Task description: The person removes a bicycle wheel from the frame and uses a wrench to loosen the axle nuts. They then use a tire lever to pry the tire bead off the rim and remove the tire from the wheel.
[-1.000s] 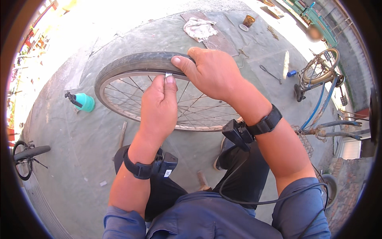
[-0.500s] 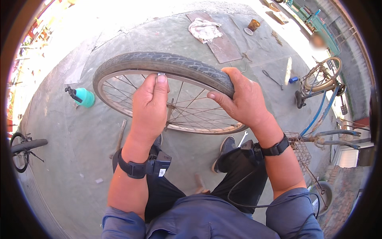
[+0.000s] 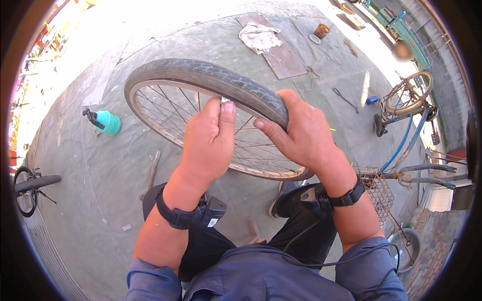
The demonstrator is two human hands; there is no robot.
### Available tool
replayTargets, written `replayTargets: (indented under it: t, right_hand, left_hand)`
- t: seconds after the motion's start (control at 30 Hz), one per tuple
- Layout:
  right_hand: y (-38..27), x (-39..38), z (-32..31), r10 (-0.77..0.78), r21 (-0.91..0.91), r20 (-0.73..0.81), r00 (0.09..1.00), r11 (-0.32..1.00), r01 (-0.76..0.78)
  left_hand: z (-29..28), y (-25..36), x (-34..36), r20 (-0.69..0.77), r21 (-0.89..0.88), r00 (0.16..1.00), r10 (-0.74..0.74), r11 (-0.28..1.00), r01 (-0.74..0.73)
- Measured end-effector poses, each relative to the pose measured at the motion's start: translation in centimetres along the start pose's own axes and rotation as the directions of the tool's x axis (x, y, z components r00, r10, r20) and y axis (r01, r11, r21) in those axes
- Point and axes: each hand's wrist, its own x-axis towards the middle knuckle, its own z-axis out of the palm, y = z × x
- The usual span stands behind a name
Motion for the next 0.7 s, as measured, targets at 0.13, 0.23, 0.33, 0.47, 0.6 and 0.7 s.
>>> replayTargets:
  t: [0.13, 0.23, 0.33, 0.47, 0.6, 0.7]
  right_hand:
    - [-1.8, 0.9, -0.6, 0.026, 0.002, 0.056, 0.998, 1.000, -0.027]
    - [-1.8, 0.4, -0.8, -0.041, 0.053, 0.018, 0.999, 0.998, 0.040]
    - [-0.1, -2.5, -0.4, 0.048, 0.117, 0.040, 0.998, 0.992, -0.052]
    - [-1.0, -3.6, 1.7, 0.178, 0.209, 0.014, 0.984, 0.962, -0.177]
    - [-2.0, -3.1, 2.4, 0.242, 0.236, 0.069, 0.968, 0.939, -0.252]
    - [-2.2, -3.1, 2.4, 0.268, 0.225, 0.107, 0.957, 0.932, -0.286]
  left_hand:
    - [-1.1, -0.9, -0.6, 0.015, -0.123, 0.994, -0.110, 0.986, 0.111]
    - [-1.6, -1.4, -1.0, 0.025, -0.358, 0.985, -0.169, 0.919, 0.167]
    - [-4.1, -2.6, 0.3, 0.008, -0.517, 0.953, -0.303, 0.814, 0.264]
    - [-7.9, -2.5, 2.8, -0.058, -0.567, 0.902, -0.427, 0.758, 0.322]
    - [-9.2, -2.7, 3.6, -0.093, -0.423, 0.908, -0.409, 0.841, 0.336]
    - [-9.5, -3.8, 3.3, -0.165, -0.165, 0.938, -0.304, 0.947, 0.277]
